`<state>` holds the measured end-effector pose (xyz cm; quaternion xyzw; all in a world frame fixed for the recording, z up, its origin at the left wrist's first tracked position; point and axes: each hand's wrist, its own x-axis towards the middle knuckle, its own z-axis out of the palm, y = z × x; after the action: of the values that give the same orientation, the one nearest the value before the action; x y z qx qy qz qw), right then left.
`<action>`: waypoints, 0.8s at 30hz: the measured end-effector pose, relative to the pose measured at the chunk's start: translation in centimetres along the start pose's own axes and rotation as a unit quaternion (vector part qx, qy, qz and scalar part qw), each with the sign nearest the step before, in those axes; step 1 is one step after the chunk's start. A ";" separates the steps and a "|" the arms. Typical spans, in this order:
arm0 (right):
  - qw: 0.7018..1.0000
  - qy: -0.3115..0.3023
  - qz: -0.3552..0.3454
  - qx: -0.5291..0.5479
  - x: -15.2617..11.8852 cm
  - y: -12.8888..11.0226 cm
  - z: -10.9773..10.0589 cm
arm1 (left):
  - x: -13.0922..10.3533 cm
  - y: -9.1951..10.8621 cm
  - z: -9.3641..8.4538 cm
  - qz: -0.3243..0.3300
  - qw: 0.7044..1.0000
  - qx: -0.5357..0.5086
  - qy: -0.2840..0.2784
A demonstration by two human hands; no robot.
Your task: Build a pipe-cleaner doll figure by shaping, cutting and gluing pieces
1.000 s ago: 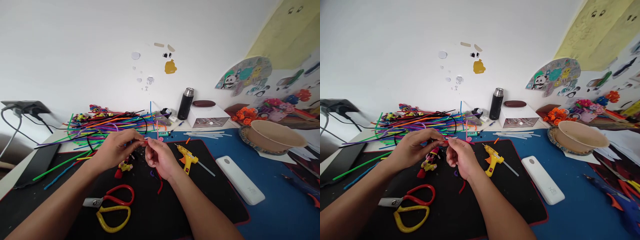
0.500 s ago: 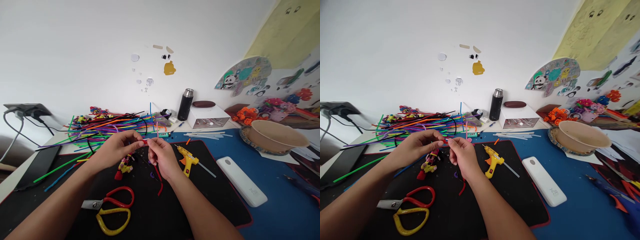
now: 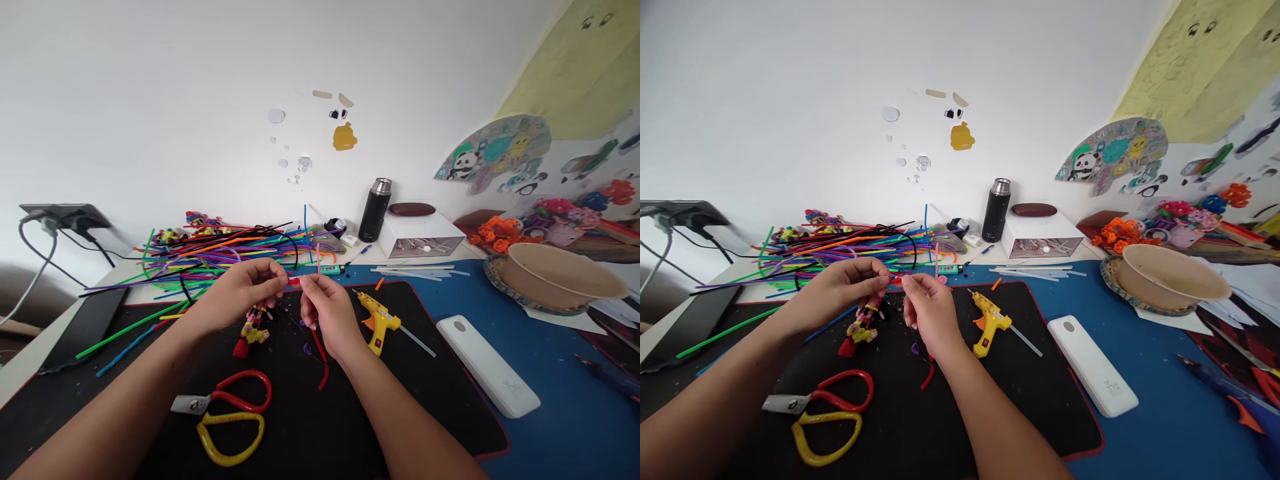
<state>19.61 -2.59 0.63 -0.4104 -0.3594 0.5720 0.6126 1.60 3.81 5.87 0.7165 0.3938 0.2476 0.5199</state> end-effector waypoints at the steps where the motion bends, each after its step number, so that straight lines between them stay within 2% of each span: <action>1: 1.000 0.003 -0.002 0.003 0.0 0.0 0.0 | 0.0 -0.1 0.0 0.001 1.000 -0.003 0.005; 5: 1.000 0.003 -0.005 0.011 0.0 -0.1 0.0 | 0.2 -0.2 0.0 0.007 1.000 -0.010 0.016; 12: 1.000 0.011 -0.008 -0.001 0.0 -0.1 -0.1 | 0.2 -0.3 0.5 -0.025 1.000 -0.007 -0.008; 16: 0.999 0.031 -0.021 0.004 0.2 -0.1 -0.1 | 0.4 -0.6 0.6 0.042 0.999 -0.018 0.010; 20: 0.998 0.046 -0.030 0.017 0.3 -0.1 -0.2 | 0.6 -0.8 1.0 0.126 0.988 0.068 0.051; 24: 0.998 0.046 -0.034 0.014 0.3 0.0 -0.2 | 0.4 -0.9 1.3 0.155 0.977 0.124 0.075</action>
<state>19.80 -2.33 0.58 -0.4148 -0.3365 0.5368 0.6531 2.51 3.55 4.57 0.8073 0.3431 0.3275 0.3512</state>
